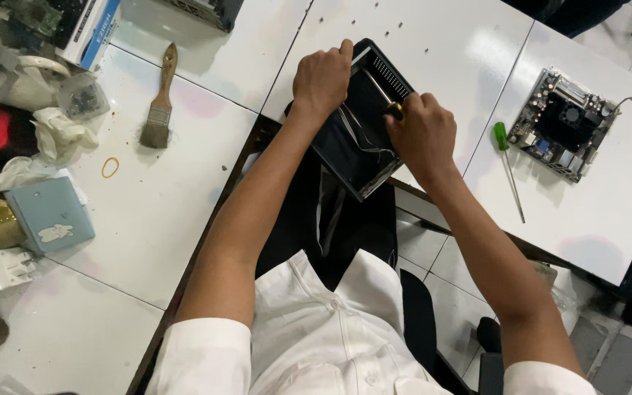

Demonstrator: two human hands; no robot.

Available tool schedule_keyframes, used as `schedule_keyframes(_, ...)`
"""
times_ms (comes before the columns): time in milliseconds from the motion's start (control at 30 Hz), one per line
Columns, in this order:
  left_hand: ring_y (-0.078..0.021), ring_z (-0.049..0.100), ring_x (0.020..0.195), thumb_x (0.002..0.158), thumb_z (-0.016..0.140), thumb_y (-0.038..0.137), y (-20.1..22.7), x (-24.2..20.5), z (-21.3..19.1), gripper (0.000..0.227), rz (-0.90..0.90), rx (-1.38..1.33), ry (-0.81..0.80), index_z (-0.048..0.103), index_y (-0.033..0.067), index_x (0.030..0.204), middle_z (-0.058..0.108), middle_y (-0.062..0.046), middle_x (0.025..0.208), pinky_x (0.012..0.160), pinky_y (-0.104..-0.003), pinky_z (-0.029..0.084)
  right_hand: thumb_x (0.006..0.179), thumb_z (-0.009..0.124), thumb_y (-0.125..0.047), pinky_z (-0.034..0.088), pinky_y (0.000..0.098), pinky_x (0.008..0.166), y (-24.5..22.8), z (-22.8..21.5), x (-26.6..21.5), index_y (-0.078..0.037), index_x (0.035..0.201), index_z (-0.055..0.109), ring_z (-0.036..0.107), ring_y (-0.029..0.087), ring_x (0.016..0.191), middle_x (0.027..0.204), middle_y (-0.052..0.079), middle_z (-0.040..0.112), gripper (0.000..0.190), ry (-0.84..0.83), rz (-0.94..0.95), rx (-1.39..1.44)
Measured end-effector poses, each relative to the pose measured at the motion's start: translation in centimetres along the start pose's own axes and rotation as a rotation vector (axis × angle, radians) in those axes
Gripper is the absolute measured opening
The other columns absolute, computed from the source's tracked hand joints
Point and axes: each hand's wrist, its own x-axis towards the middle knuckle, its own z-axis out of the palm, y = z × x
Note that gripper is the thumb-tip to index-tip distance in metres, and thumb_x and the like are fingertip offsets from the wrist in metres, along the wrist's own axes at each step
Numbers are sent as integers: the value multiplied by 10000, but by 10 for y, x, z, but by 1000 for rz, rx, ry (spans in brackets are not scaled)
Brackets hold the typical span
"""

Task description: The person uses a screwdriver to secure a motherboard into a computer case. They place the motherboard inside the case, align it with the screw holes, and then tighten several screws to fasten it in place.

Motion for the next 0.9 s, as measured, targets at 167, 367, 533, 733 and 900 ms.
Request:
schedule_keyframes(167, -306, 707, 620, 859, 713, 11, 3, -3, 4, 342, -17, 15, 19, 554, 96, 1150, 693, -54, 760, 495, -448, 561, 1028, 797, -426, 454, 347, 410, -25, 9, -16, -162, 976, 694, 665, 191, 598, 774, -21, 658, 288, 24, -3, -425)
schedule_keyframes(367, -233, 665, 540, 881, 727, -5, 2, 0, 0, 281, 18, 29, 64, 583, 87, 1104, 663, -32, 695, 458, -388, 559, 1098, 707, -283, 502, 435, 477, -16, 2, -2, -93, 1020, 713, 678, 301, 622, 831, 74, 690, 205, -111, 37, -171)
schedule_keyframes(533, -220, 650, 544, 879, 750, 6, 3, 0, 4, 299, 20, 42, 91, 589, 81, 1119, 658, -28, 698, 465, -381, 556, 1123, 669, -236, 515, 310, 559, -10, -34, 29, -49, 853, 814, 628, 146, 503, 618, 70, 716, 360, -464, 391, 571)
schedule_keyframes(733, -254, 705, 594, 871, 755, 39, 4, 0, -2, 323, 4, 39, 48, 573, 100, 1131, 692, -33, 736, 485, -395, 573, 1127, 620, -162, 478, 483, 642, -16, -14, 6, -36, 874, 714, 654, 352, 716, 730, 124, 696, 298, -230, 87, 333)
schedule_keyframes(900, -246, 666, 533, 870, 707, 22, 2, 0, 8, 342, -4, 56, 63, 578, 80, 1182, 653, -25, 696, 432, -400, 537, 951, 821, -243, 518, 438, 466, -23, -10, -18, -122, 999, 683, 673, 308, 698, 910, 68, 646, 189, -163, 23, -133)
